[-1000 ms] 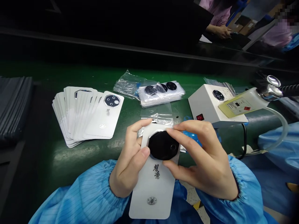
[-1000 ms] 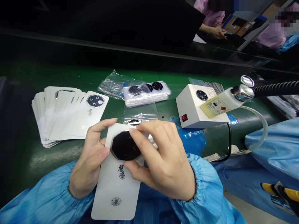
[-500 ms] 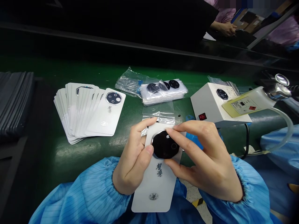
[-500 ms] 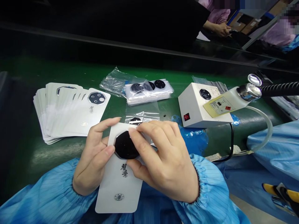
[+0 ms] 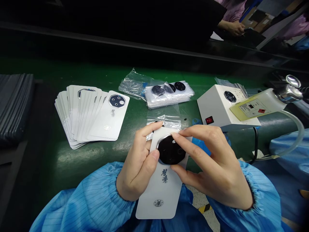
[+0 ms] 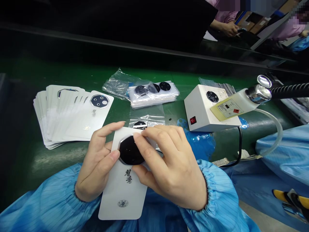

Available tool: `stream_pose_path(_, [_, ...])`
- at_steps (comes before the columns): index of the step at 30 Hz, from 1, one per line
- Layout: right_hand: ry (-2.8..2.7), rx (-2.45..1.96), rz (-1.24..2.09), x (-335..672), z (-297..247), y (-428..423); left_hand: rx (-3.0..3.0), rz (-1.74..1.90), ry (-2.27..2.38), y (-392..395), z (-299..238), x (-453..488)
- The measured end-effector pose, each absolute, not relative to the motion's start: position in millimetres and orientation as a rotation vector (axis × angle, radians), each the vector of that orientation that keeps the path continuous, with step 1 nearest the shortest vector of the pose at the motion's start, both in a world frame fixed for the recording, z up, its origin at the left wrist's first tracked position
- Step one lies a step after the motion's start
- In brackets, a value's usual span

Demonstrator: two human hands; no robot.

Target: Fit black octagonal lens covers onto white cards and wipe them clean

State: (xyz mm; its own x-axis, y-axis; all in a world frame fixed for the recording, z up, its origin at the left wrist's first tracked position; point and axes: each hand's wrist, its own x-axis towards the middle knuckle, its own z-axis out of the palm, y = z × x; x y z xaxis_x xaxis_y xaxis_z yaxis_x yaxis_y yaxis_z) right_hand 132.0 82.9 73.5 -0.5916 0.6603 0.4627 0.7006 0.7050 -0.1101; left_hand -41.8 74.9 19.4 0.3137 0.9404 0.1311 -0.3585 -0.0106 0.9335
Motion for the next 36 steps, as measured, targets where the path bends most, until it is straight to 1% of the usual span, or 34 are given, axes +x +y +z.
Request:
stream_pose_path(10, [-2.446, -1.036, -0.135, 130.6, 74.6, 83.2, 1.054, 1.176, 0.707, 72.8, 21.5, -39.3])
stream_pose_path(25, [-2.418, -1.032, -0.12, 128.8, 72.9, 80.1, 1.22, 1.16, 0.684, 74.0, 18.3, -42.5])
stream_pose_path(36, [-2.395, -1.028, -0.118, 128.7, 72.2, 78.2, 1.176, 1.158, 0.652, 72.5, 18.5, -41.8])
